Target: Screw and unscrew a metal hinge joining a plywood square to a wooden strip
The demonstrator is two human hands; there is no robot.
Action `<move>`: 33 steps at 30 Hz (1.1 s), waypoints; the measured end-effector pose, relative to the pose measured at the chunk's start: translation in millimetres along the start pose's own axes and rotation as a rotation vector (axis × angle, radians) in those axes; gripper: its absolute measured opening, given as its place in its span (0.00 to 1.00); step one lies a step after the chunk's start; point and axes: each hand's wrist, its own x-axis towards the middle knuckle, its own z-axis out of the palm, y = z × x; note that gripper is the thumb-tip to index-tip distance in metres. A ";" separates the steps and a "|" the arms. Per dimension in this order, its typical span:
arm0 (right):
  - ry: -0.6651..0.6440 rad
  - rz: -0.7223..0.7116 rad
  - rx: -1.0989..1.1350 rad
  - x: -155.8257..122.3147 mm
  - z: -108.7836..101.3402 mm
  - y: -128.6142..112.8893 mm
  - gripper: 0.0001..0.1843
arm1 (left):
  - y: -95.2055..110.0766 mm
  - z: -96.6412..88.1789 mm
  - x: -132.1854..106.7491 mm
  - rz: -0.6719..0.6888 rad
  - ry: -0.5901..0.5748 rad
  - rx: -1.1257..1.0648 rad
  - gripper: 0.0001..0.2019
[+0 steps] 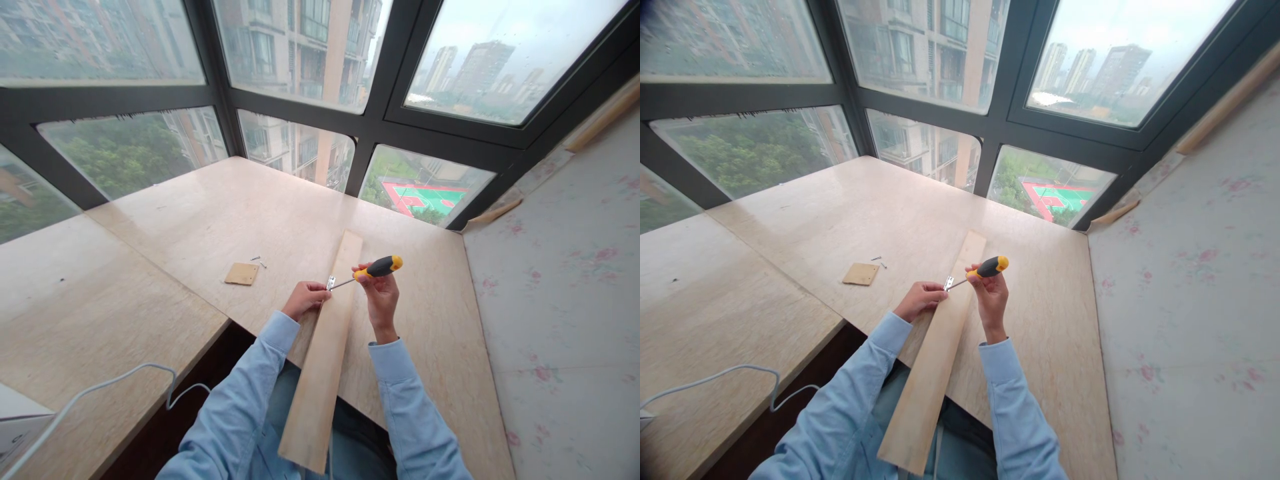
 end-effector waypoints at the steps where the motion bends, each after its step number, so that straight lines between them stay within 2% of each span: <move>1: 0.010 -0.002 -0.023 0.2 -0.7 0.7 0.18 | 0.2 0.1 -0.2 -0.002 0.000 -0.001 0.16; 5: 0.011 -0.012 -0.154 0.1 -0.9 -2.5 0.19 | 2.8 1.3 -2.4 -0.004 -0.003 -0.016 0.16; 11: -0.188 -0.080 -0.252 5.1 9.1 -17.5 0.16 | 3.5 2.1 -3.7 0.009 -0.006 -0.027 0.16; 15: -0.277 -0.085 -0.379 18.7 11.5 -22.2 0.24 | 0.5 1.7 -1.2 0.034 0.001 -0.030 0.16; 19: -0.209 -0.086 -0.501 32.5 10.9 -28.6 0.32 | -1.6 1.4 0.4 0.033 0.014 -0.009 0.16; 22: -0.248 -0.039 -0.399 37.5 12.1 -32.0 0.36 | -2.2 1.0 1.0 0.032 0.022 0.018 0.16; 26: -0.433 0.081 -0.235 39.6 12.6 -33.7 0.47 | -1.4 0.8 1.4 0.022 0.017 0.008 0.18; 28: -0.420 0.052 -0.340 40.2 10.5 -35.8 0.48 | -0.7 1.0 1.1 0.017 0.011 -0.006 0.18; 30: -0.342 0.018 -0.482 40.9 7.6 -39.3 0.48 | 0.1 1.4 0.4 0.012 0.004 -0.012 0.18; 33: -0.284 0.050 -0.569 41.9 4.6 -44.9 0.44 | 0.7 2.0 -0.4 0.005 0.004 -0.013 0.19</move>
